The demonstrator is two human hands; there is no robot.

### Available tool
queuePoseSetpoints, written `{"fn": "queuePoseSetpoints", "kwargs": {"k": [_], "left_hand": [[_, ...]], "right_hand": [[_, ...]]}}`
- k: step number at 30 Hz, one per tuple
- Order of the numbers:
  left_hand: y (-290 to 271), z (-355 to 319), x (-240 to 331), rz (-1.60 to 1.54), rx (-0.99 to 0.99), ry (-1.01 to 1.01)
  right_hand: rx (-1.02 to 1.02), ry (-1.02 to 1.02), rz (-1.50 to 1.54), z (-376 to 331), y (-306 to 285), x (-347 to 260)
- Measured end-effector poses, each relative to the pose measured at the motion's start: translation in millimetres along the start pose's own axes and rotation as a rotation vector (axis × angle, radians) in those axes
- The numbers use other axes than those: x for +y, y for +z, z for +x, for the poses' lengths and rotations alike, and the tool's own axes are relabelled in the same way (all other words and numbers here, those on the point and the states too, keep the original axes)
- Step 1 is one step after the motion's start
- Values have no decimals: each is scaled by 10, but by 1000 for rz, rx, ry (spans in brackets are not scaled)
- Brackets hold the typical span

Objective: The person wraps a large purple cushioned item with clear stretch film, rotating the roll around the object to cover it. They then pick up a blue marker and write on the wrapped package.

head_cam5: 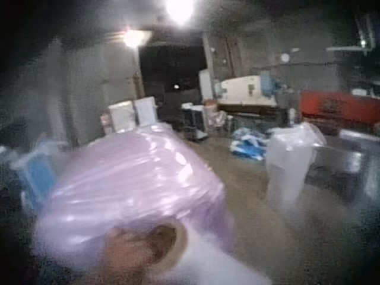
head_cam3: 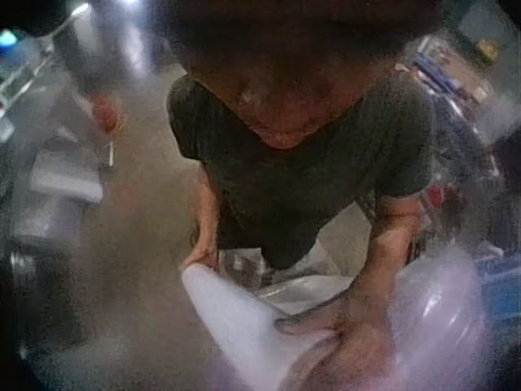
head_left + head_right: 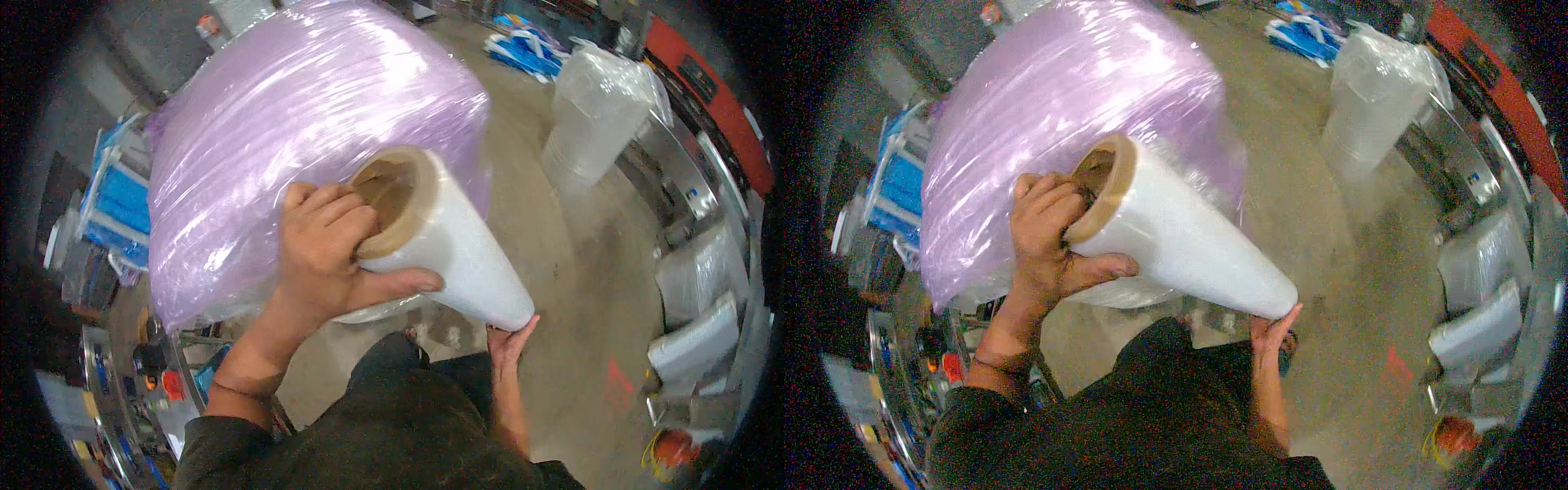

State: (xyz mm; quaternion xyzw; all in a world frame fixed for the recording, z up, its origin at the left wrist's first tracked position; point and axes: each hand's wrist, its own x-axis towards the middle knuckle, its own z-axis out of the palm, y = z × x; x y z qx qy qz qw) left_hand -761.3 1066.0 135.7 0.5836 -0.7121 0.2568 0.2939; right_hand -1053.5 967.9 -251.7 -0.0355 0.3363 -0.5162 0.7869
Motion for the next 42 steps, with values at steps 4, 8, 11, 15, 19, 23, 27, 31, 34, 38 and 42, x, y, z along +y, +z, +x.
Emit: {"fn": "queuePoseSetpoints", "kwargs": {"k": [4, 8, 11, 15, 19, 23, 27, 31, 34, 38, 42], "left_hand": [[-348, -357, -75, -73, 231, 38], [-855, -794, -176, -292, 89, 14], [-1270, -1116, -308, -395, 123, 46], [-1836, -1302, -338, -537, 59, 203], [-2236, -1008, -279, -614, 164, 280], [-2430, -788, -639, -611, 304, 379], [-2558, -1065, -1403, -888, 0, 345], [-2392, -1420, -2346, -893, -33, 407], [-2130, -1394, -2729, -1137, 0, 905], [-1872, -1366, -2803, -1263, -122, 1054], [-1932, -1393, -2933, -1179, -70, 1108]], "right_hand": [[178, -272, 88, -914, -10, 590], [208, -368, 201, -1746, -132, 1131], [180, -487, 233, -2283, -344, 1570], [255, -539, 300, -3166, -403, 2345], [356, -593, 326, -3930, 12, 2830], [325, -690, 331, -4336, 517, 3049], [374, -712, 361, -4307, 705, 3661], [403, -848, 285, -3753, 778, 4397], [374, -839, 510, -3391, 900, 5051], [418, -903, 593, -3101, 978, 5770], [558, -945, 652, -2947, 1092, 6255]]}}
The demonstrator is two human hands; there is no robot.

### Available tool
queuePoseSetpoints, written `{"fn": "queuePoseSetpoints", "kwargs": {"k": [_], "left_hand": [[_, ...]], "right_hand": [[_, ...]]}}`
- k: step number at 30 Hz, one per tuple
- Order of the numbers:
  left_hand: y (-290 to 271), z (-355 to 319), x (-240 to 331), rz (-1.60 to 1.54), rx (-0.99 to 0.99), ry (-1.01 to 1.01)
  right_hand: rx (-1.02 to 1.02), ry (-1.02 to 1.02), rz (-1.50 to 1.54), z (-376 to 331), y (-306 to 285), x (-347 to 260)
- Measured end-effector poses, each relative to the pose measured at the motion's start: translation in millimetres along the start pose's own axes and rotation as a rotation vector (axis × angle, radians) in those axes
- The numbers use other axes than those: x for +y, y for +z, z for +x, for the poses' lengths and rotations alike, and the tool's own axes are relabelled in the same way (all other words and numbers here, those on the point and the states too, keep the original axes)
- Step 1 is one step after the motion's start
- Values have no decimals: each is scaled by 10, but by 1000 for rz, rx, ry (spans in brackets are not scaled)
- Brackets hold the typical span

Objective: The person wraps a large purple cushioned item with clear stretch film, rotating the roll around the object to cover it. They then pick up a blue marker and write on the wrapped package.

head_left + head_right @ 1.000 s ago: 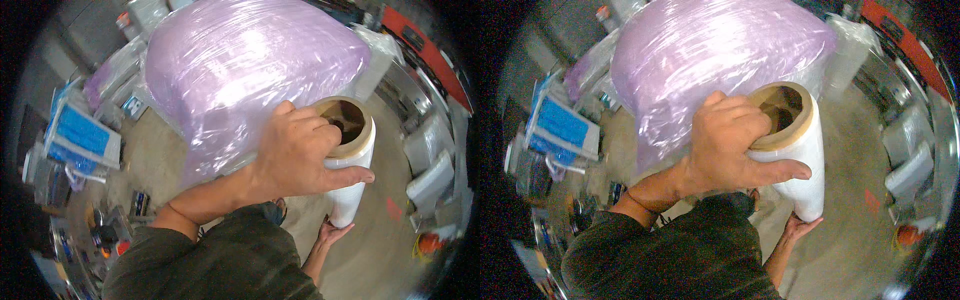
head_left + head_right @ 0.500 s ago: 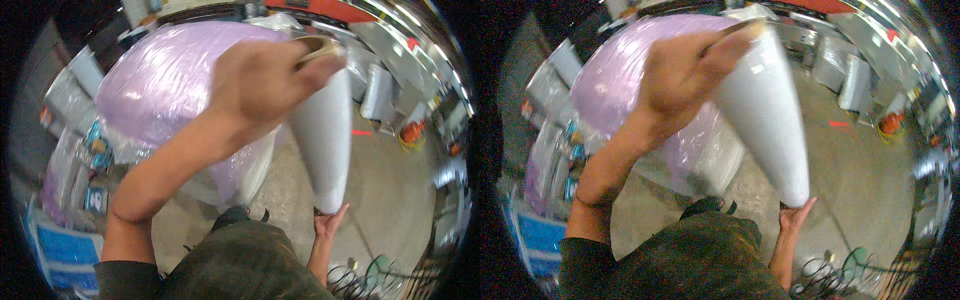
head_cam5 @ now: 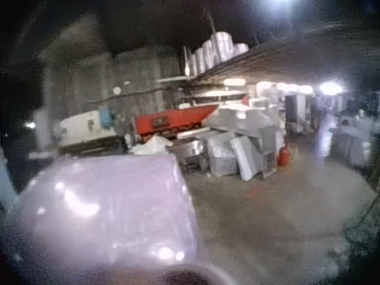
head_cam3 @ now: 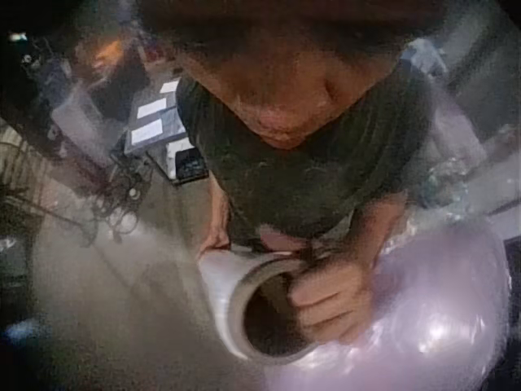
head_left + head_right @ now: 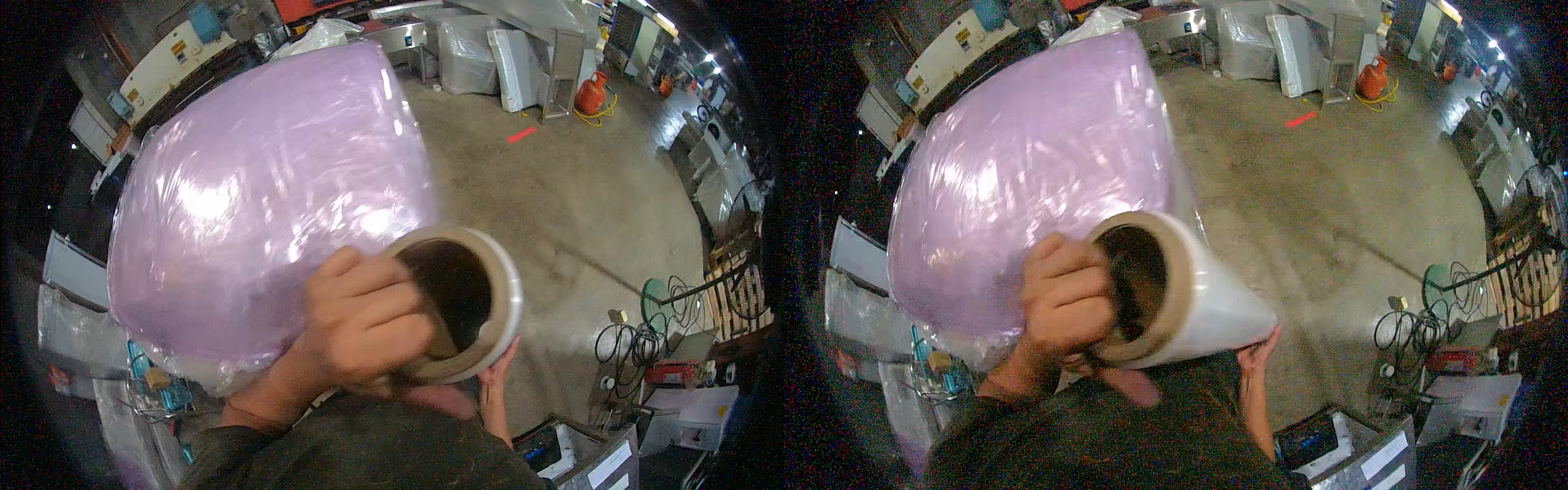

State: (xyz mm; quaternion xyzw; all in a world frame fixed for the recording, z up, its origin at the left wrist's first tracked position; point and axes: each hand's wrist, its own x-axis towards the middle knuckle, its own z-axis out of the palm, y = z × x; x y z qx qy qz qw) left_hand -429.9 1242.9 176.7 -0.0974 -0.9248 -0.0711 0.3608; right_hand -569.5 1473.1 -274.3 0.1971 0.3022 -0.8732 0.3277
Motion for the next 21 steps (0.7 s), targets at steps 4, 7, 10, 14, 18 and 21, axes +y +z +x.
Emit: {"fn": "queuePoseSetpoints", "kwargs": {"k": [4, 7, 10, 14, 18, 21], "left_hand": [[-145, -91, 229, 113, 63, 4], [-269, -247, 375, 74, 168, -38], [-401, -451, 480, -13, 293, 46], [-730, -745, 488, -1, 176, -103], [-822, -729, 234, -103, 193, -226], [-753, -696, 26, -294, 163, -271]], "right_hand": [[26, 26, 111, -412, -87, 207], [64, -65, 72, -875, -172, 289], [-41, -131, 98, -1386, -323, 442], [8, -180, 121, -1938, -405, 841], [-50, -166, 185, -2177, -214, 1165], [-37, -178, 202, -2257, -57, 1348]]}}
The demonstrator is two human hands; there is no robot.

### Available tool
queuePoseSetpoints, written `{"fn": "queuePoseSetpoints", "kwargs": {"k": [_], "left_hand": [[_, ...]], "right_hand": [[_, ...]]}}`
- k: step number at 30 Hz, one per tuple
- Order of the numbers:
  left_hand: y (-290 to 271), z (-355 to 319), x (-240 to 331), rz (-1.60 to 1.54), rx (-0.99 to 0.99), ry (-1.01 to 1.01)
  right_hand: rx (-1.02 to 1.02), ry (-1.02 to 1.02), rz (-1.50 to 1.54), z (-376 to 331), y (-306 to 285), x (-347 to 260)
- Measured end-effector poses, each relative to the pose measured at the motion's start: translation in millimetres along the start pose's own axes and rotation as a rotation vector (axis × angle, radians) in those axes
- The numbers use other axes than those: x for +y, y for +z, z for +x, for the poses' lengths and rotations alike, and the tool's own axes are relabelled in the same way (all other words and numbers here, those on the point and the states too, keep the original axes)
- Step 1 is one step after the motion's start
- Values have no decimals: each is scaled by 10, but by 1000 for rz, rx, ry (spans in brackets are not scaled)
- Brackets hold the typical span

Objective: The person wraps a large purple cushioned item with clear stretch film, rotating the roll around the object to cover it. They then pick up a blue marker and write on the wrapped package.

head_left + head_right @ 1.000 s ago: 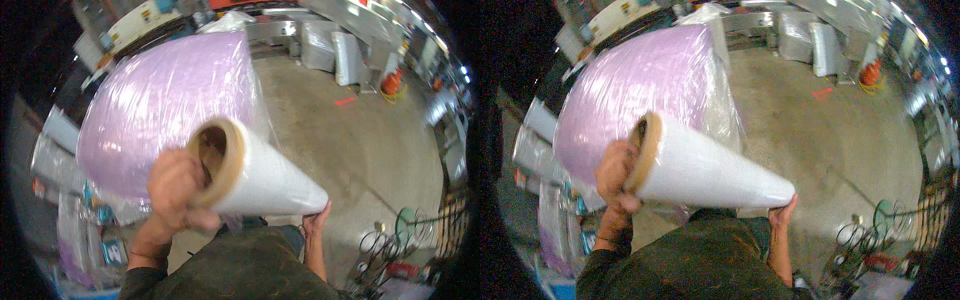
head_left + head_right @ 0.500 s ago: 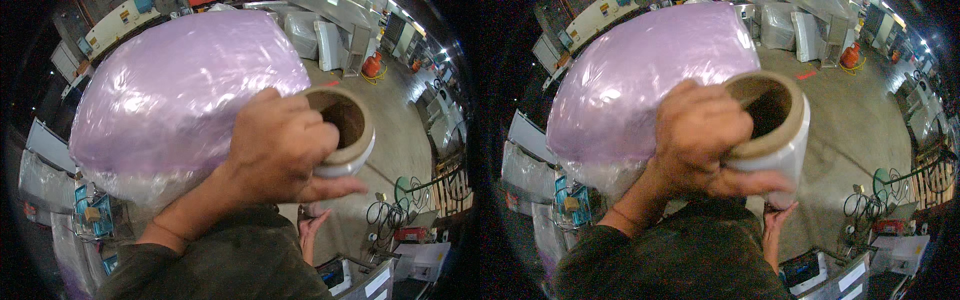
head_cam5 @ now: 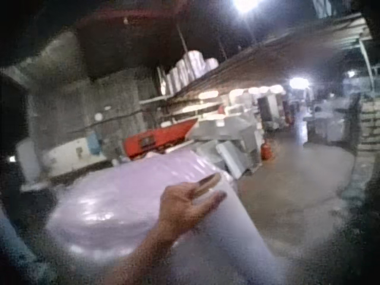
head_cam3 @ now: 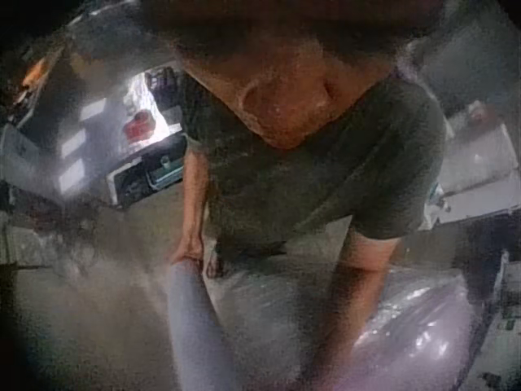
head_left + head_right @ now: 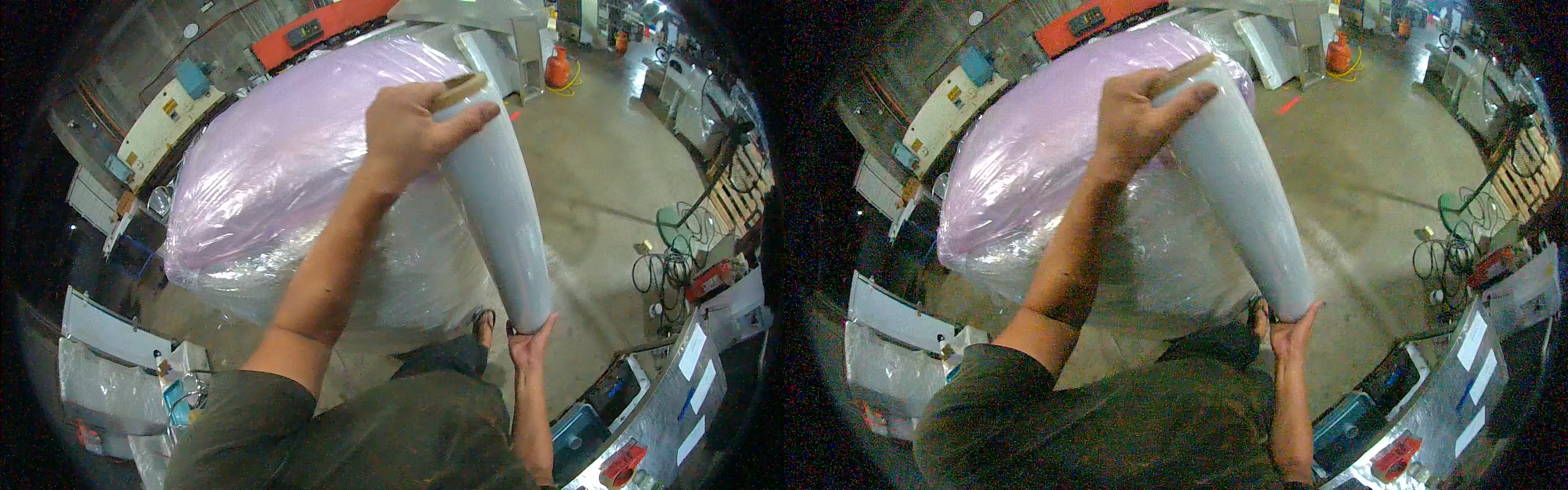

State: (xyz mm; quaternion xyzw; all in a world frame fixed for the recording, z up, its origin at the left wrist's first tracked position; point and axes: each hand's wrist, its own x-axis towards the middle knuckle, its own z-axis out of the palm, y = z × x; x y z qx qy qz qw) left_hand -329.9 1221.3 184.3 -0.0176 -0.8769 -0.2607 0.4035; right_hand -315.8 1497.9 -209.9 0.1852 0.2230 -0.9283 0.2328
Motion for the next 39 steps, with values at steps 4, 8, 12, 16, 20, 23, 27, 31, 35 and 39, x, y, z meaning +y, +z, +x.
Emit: {"fn": "queuePoseSetpoints", "kwargs": {"k": [4, 8, 12, 16, 20, 23, 27, 31, 35, 39], "left_hand": [[24, 69, -89, 5, 9, 129], [-39, 70, 28, -253, -16, 66], [-96, -20, 175, -333, -106, 198], [-210, -97, 244, -492, -44, 382], [-583, -103, 325, -396, -29, 326], [-884, -84, 488, -282, 9, 382], [-1236, -222, 605, -394, 39, 448], [-1801, -535, 435, -731, -26, 418], [-2751, -1016, 22, -689, -94, 421], [-3584, -1534, -187, -763, -143, 408]], "right_hand": [[131, -52, -19, -160, 84, 196], [251, -157, 50, -455, 43, 284], [282, -256, 42, -1060, -58, 558], [327, -358, 87, -1735, -32, 1332], [275, -377, 233, -2062, 211, 1826], [265, -552, 147, -2217, 379, 1983], [287, -615, 295, -2594, 477, 2357], [369, -642, 321, -3144, 622, 2974], [330, -800, 175, -3624, 825, 3534], [413, -756, 289, -4180, 762, 4074]]}}
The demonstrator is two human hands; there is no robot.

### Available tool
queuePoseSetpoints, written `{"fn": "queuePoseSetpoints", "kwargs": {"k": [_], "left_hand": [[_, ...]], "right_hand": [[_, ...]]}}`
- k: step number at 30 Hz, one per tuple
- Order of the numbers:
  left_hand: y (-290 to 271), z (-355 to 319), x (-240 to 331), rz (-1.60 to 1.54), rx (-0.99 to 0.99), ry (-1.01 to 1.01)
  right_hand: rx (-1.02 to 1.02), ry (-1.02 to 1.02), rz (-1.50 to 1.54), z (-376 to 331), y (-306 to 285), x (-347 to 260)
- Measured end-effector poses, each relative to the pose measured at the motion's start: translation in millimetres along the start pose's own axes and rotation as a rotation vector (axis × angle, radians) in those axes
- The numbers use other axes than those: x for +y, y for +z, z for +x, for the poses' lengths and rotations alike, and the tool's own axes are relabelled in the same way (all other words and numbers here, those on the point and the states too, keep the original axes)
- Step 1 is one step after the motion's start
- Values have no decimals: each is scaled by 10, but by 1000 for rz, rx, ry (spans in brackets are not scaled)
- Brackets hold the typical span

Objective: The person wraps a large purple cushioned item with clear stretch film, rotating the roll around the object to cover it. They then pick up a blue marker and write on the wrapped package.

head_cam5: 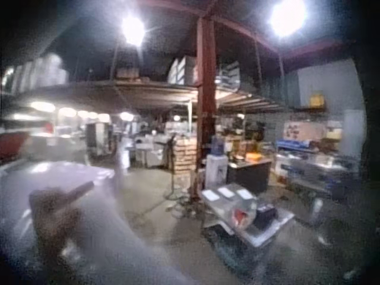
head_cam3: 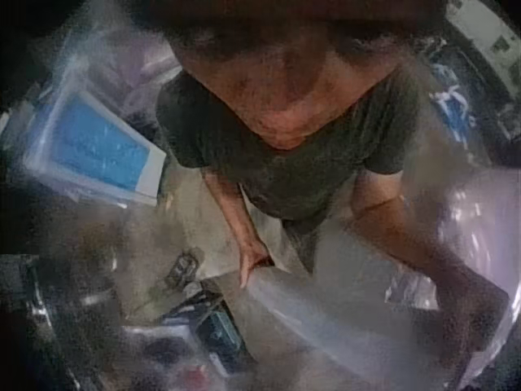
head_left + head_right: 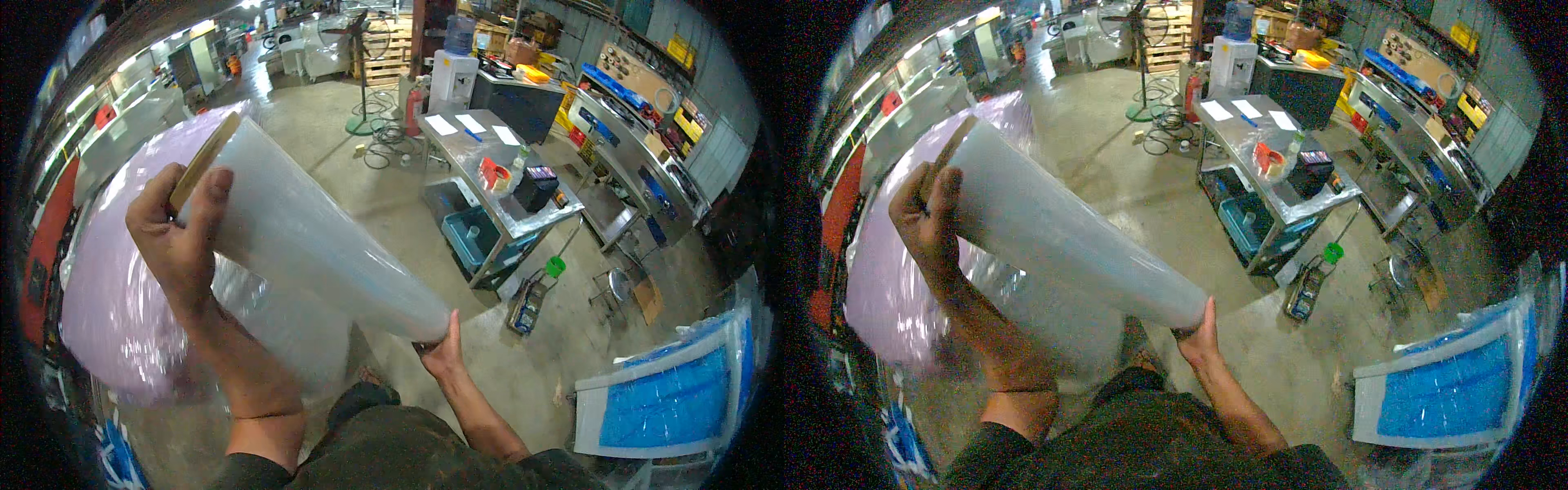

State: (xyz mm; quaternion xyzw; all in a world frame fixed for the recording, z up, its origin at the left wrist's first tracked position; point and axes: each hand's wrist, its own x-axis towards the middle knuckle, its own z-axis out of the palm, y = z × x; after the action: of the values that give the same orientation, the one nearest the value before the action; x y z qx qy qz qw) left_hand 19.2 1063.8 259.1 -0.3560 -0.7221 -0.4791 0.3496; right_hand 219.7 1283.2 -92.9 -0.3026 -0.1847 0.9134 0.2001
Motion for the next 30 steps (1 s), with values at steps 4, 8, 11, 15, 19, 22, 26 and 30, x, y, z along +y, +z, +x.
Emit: {"fn": "queuePoseSetpoints", "kwargs": {"k": [4, 8, 11, 15, 19, 22, 26, 30], "left_hand": [[-314, -254, 391, -106, -22, -46], [-622, -151, 431, 230, -169, 71], [-975, -134, 327, 321, -241, 73], [-1354, -207, 245, 240, -305, 80], [-1541, -527, 34, 187, -285, 116], [-1844, -758, -163, 238, -279, 391], [-2000, -869, -350, 49, -441, 531], [-1996, -925, -450, -230, -467, 582]], "right_hand": [[-103, 32, -92, -452, -311, 46], [-91, 30, -119, -699, -306, 162], [50, 5, -144, -799, -184, 339], [61, -8, -108, -924, -91, 627], [181, -98, -32, -1010, -108, 1082], [220, -193, 121, -982, -208, 1627], [276, -238, 194, -824, -621, 2568], [164, -343, 183, -680, -1132, 2822]]}}
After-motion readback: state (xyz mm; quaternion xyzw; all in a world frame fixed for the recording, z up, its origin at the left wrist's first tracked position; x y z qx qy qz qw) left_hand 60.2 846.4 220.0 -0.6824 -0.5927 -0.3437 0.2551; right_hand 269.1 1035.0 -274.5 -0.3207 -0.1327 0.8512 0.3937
